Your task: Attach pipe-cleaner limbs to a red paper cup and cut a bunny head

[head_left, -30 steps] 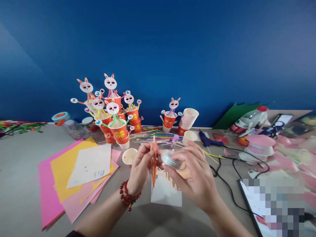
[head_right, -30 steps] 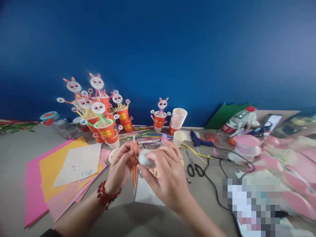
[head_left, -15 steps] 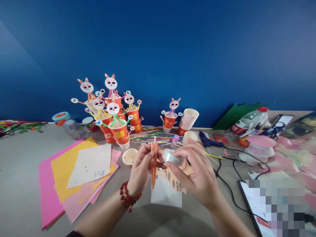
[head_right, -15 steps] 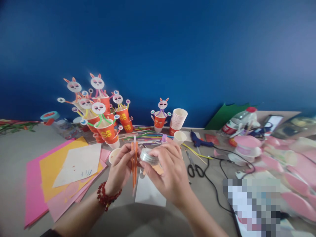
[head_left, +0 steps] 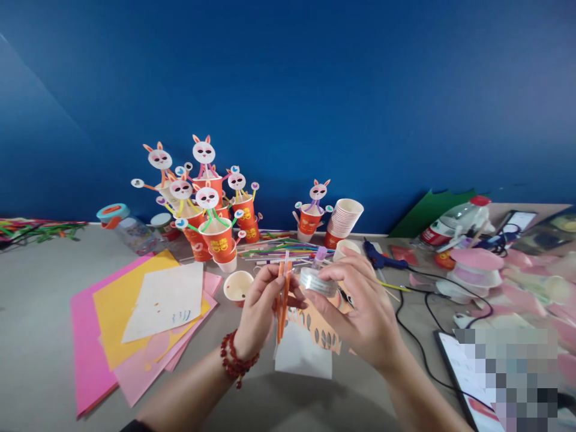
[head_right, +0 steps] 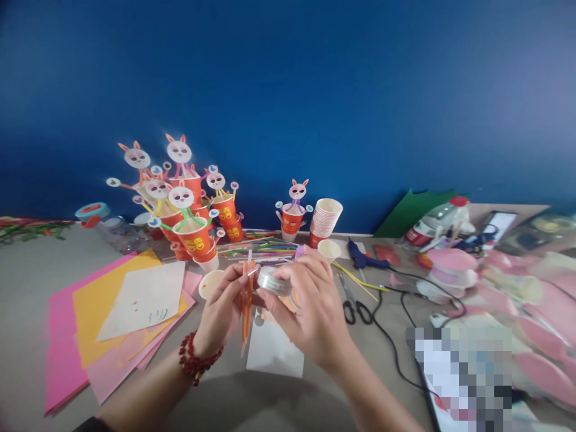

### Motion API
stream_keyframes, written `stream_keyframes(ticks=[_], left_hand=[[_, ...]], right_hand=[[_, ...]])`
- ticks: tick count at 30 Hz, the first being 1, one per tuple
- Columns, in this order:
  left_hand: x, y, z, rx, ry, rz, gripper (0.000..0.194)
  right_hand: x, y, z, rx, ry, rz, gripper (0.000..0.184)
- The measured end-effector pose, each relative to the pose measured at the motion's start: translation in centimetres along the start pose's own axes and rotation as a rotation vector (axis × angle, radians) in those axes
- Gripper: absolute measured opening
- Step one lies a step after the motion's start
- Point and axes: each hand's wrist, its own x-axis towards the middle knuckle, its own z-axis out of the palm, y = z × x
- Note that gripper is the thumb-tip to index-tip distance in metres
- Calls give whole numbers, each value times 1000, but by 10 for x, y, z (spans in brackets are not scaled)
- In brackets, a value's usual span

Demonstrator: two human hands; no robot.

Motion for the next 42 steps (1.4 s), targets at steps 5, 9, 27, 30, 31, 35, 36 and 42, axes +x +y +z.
stream_keyframes(ticks=[5, 9, 27, 30, 31, 35, 36, 42], left_hand=[[0, 1, 1, -31, 7, -4, 6], [0, 3, 0, -25, -1, 2, 8], [-1, 6, 0, 13, 36, -1, 19], [-2, 5, -1, 47, 50, 29, 18], [-2, 5, -2, 53, 49, 43, 17], [-1, 5, -2, 66, 43, 72, 16], [-1, 6, -2, 74, 33, 68, 15], [1, 8, -5, 178, 9, 61, 12]], right_hand=[[0, 1, 0, 6, 4, 3, 11], [-3, 3, -1, -10, -8, 17, 12], [-10, 12, 5, 81, -24, 50, 14], [-13, 14, 6, 112, -45, 84, 13], [-13, 15, 7, 125, -54, 102, 12], [-17, 18, 8, 175, -63, 149, 13], [-18, 19, 8, 182, -61, 153, 13], [-27, 22, 7, 209, -87, 220, 11]])
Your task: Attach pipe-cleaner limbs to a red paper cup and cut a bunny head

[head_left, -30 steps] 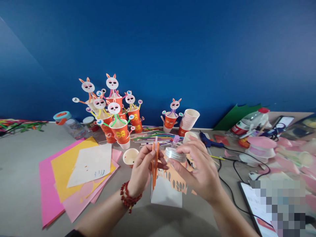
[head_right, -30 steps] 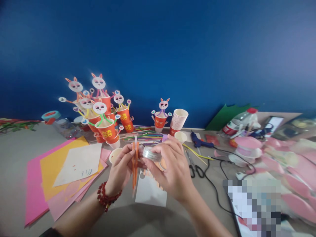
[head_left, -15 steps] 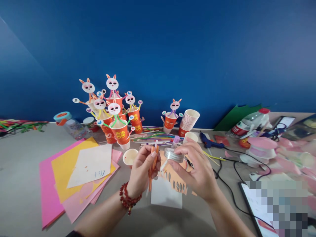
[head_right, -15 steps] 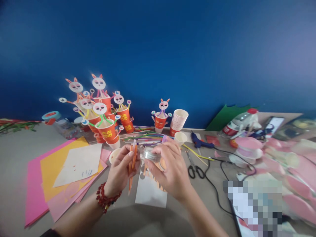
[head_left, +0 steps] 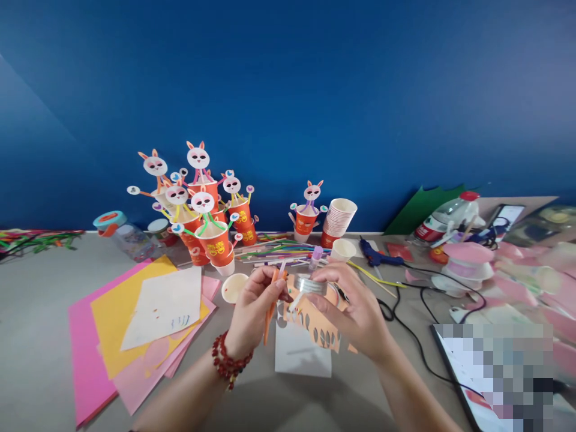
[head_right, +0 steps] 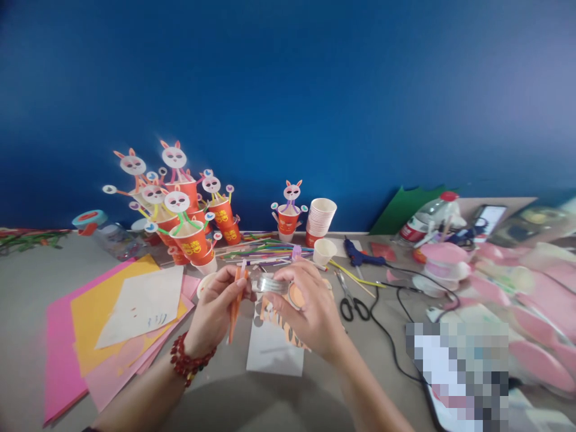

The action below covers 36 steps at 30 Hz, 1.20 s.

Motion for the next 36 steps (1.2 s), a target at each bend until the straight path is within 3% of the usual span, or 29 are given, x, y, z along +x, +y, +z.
stream_keyframes(ticks=[7, 13, 17, 21, 25, 29, 36], left_hand=[[0, 0, -12, 209, -128, -129, 18], [-12, -8, -27, 330, -195, -301, 21], [-21, -17, -32, 407, -217, -430, 27], [-28, -24, -37, 374, -202, -507, 30], [-35, -28, -43, 338, -116, -539, 30], [-39, -32, -46, 315, -53, -495, 26], [-41, -30, -44, 261, -35, -431, 27]], right_hand=[[-26, 18, 9, 50, -71, 125, 13], [-67, 22, 35, 115, -173, 274, 13], [-90, 26, 45, 95, -226, 263, 17], [-98, 53, 22, -112, -179, 239, 15], [-102, 92, -21, -687, -140, 577, 21], [-109, 120, -44, -839, -159, 739, 24], [-106, 138, -45, -858, -298, 897, 22]])
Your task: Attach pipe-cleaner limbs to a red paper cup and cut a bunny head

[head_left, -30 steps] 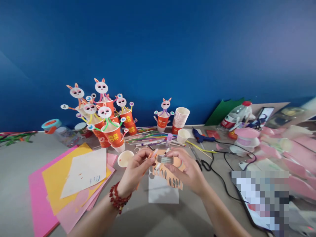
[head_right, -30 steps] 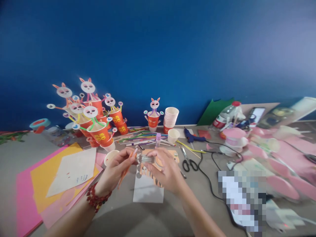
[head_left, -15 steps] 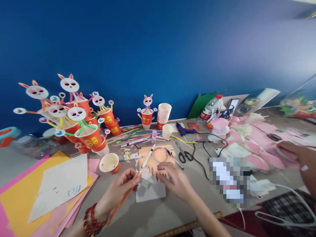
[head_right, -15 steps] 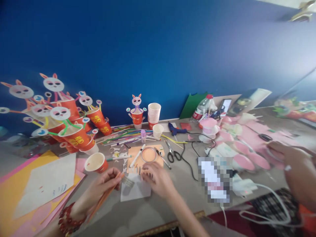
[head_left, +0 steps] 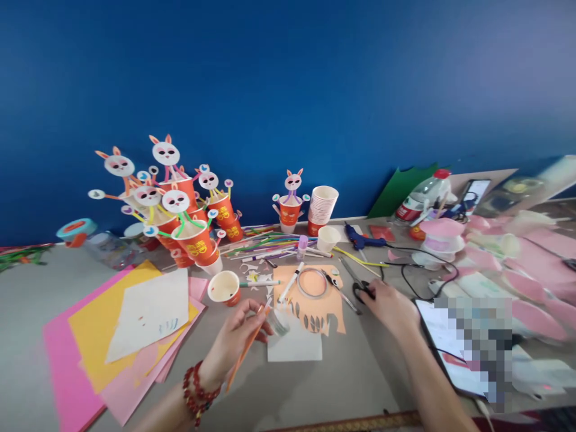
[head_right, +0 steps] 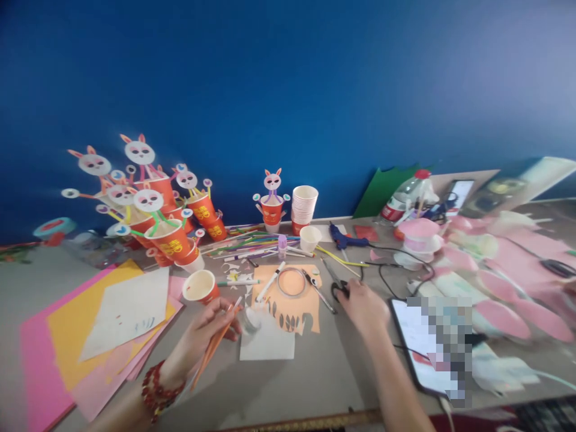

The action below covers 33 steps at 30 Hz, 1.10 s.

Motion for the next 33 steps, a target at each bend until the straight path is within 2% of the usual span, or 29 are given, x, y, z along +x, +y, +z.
stream_keyframes(ticks=[3, 5, 8, 11, 13, 15, 18, 21, 24, 28, 33], left_hand=[[-2, 1, -1, 10, 0, 9, 26], [-2, 0, -2, 15, 2, 14, 25], [-1, -3, -4, -17, 12, 13, 26], [2, -7, -4, -67, 20, -6, 27], [3, -7, -4, -91, 14, -22, 29], [4, -6, -3, -104, 2, -29, 30], [5, 3, -2, -70, -54, -33, 31], [7, 15, -2, 16, -124, -45, 31], [7, 25, -3, 114, -196, -72, 31], [8, 33, -3, 227, -253, -103, 32], [11, 38, -1, 308, -308, -101, 34]], right_hand=[[9, 11, -1, 63, -37, 25, 26], [12, 22, -1, 226, -79, 23, 26], [9, 36, -1, 630, -178, 78, 30], [-8, 38, -5, 1077, -217, 150, 40], [-23, 31, -11, 1271, -238, 90, 44], [-38, 17, -18, 1339, -335, -26, 42], [-54, -7, -29, 1244, -505, -240, 28], [-59, -26, -41, 976, -627, -454, 10], [-56, -36, -59, 712, -544, -583, 8], [-47, -46, -86, 483, -388, -771, 14], [-41, -66, -108, 292, -350, -871, 12]])
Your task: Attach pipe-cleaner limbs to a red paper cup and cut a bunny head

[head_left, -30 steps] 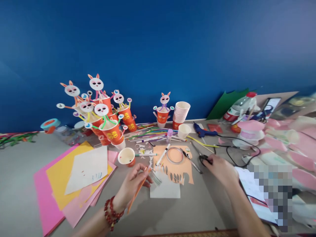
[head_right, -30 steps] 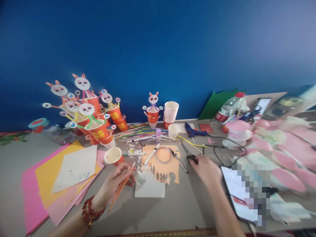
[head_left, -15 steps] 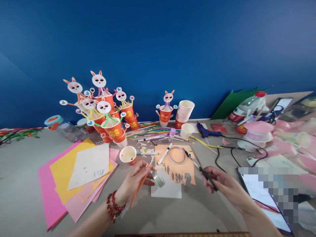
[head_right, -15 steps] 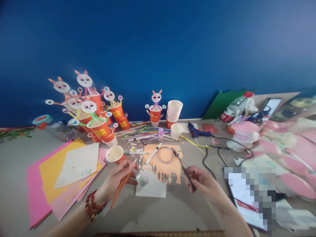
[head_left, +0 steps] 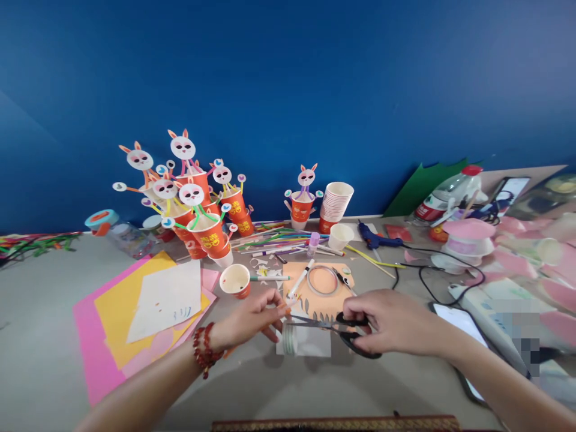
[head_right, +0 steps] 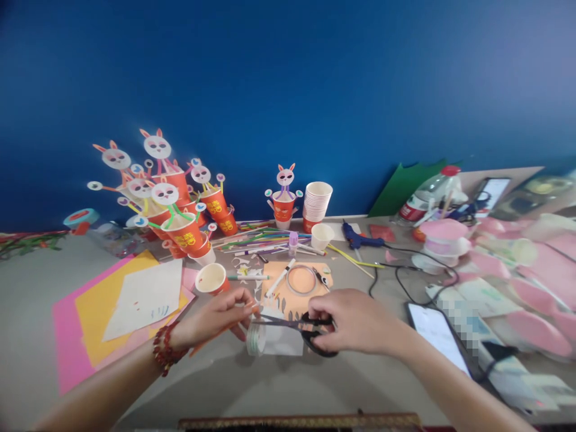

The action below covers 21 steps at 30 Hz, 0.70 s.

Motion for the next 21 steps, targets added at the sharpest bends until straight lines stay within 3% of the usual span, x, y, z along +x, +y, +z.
stream_keyframes(ticks=[8, 21], left_hand=[[4, 9, -4, 127, -86, 1, 36], [6, 17, -2, 198, -167, 4, 38]], right_hand=[[16, -14, -15, -111, -160, 27, 17], [24, -19, -26, -94, -192, 2, 14]])
